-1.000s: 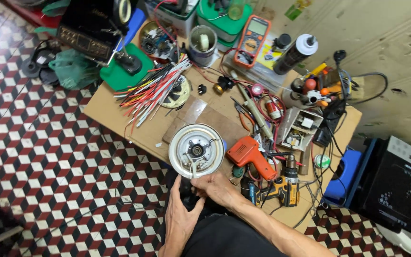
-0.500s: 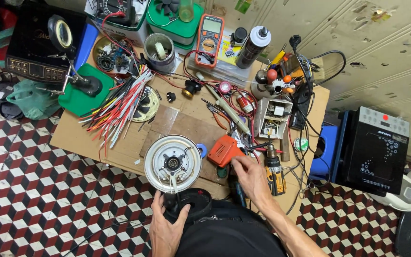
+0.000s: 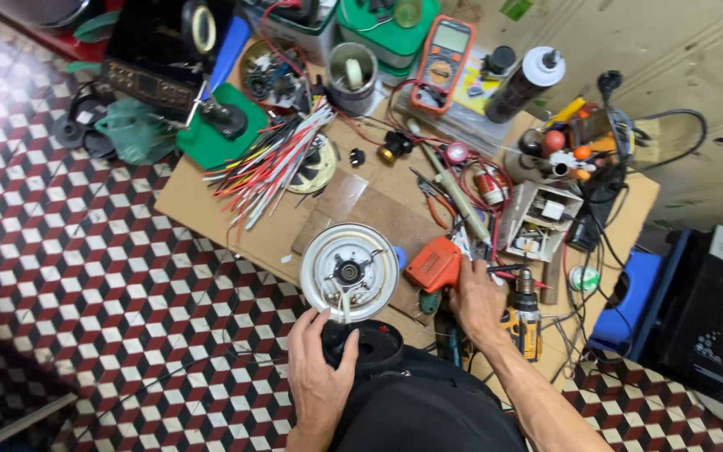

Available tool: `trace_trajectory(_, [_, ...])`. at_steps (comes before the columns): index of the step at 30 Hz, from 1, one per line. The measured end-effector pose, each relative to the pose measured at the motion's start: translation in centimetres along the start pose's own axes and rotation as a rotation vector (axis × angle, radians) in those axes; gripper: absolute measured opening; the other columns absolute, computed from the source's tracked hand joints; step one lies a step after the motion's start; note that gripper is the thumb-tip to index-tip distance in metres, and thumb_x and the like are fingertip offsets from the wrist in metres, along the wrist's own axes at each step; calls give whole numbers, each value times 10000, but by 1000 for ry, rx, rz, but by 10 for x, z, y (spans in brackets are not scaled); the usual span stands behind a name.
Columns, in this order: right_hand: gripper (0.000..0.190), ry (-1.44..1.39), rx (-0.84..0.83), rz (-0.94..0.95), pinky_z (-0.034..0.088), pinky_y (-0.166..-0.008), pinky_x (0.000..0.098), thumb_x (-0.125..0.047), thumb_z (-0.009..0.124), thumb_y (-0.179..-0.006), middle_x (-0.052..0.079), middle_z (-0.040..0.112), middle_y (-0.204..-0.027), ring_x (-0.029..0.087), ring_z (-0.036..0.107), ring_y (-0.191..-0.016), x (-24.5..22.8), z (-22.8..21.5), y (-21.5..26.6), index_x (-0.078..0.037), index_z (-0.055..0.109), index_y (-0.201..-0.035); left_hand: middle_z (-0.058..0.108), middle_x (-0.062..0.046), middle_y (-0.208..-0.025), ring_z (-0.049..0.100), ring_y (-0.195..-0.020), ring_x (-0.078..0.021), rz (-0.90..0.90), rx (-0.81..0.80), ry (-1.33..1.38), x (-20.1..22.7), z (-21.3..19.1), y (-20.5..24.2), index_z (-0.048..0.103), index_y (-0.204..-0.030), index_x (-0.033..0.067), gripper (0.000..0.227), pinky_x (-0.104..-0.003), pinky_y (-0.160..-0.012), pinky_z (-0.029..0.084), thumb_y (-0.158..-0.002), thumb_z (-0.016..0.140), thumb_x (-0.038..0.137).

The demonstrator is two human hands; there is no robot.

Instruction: Repairing or assembling a circular heating element component using a heat gun and small hand tools.

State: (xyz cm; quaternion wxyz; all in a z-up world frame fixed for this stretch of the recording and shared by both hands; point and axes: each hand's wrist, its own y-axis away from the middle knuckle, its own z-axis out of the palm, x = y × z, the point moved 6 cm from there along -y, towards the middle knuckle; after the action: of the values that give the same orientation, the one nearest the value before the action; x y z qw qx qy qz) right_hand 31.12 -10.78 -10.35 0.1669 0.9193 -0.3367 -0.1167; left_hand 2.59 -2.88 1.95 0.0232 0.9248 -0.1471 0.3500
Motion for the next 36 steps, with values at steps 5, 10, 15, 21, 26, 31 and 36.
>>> trace_trajectory(5, [696, -196, -1, 31, 584, -760, 465, -147, 734, -828, 154, 553, -1247, 306, 694, -837, 13, -21, 10, -87, 483, -1474, 600, -168, -1255, 573, -1197, -332, -45, 50, 28, -4, 3, -14, 630, -1242, -7, 459, -452, -1000, 500, -851, 782, 179])
trace_trajectory(10, [573, -631, 372, -301, 558, -860, 499, -208, 776, -841, 193, 618, -1236, 298, 651, -1034, 41, -42, 30, 7, 606, -1344, 585, -201, -1280, 532, -1245, -365, 45, 116, -51, 9, 3, -31, 686, -1156, -14, 372, -479, -1017, 451, -842, 767, 168])
trace_trajectory(15, [394, -1041, -52, 245, 538, -486, 377, -244, 744, -835, 104, 700, -699, 215, 650, -518, 32, -38, 36, -17, 662, -1146, 620, -168, -1319, 540, -1278, -339, 16, 103, -32, 3, 17, -30, 738, -1120, -28, 276, -450, -1050, 456, -912, 704, 151])
trace_trajectory(21, [281, -1158, -39, 173, 467, -385, 323, -226, 720, -890, 104, 597, -564, 179, 553, -419, 14, -38, 47, 16, 680, -1025, 681, -111, -1233, 567, -1225, -295, -72, 118, 29, -2, 18, -38, 767, -1097, -5, 236, -421, -1037, 469, -937, 686, 148])
trace_trajectory(26, [279, -1193, -57, 223, 502, -405, 319, -209, 716, -868, 89, 616, -586, 173, 582, -451, 11, -33, 48, -5, 676, -1055, 674, -98, -1090, 571, -1099, -272, -167, 124, -2, 6, 13, -51, 770, -979, 5, 202, -420, -939, 436, -868, 755, 173])
trace_trajectory(31, [281, -1271, -73, 179, 493, -430, 317, -190, 712, -881, 92, 599, -585, 175, 561, -455, -1, -42, 48, 11, 667, -1072, 641, -82, -986, 541, -1020, -273, -243, 162, 28, 1, 17, -53, 749, -890, 21, 157, -405, -925, 454, -838, 787, 165])
trace_trajectory(36, [282, -1266, -89, 165, 493, -431, 317, -180, 704, -870, 90, 589, -585, 178, 555, -453, -2, -43, 48, 5, 655, -1077, 634, -82, -957, 525, -1014, -279, -327, 152, 106, -4, 19, -54, 757, -835, 30, 133, -397, -906, 454, -786, 807, 143])
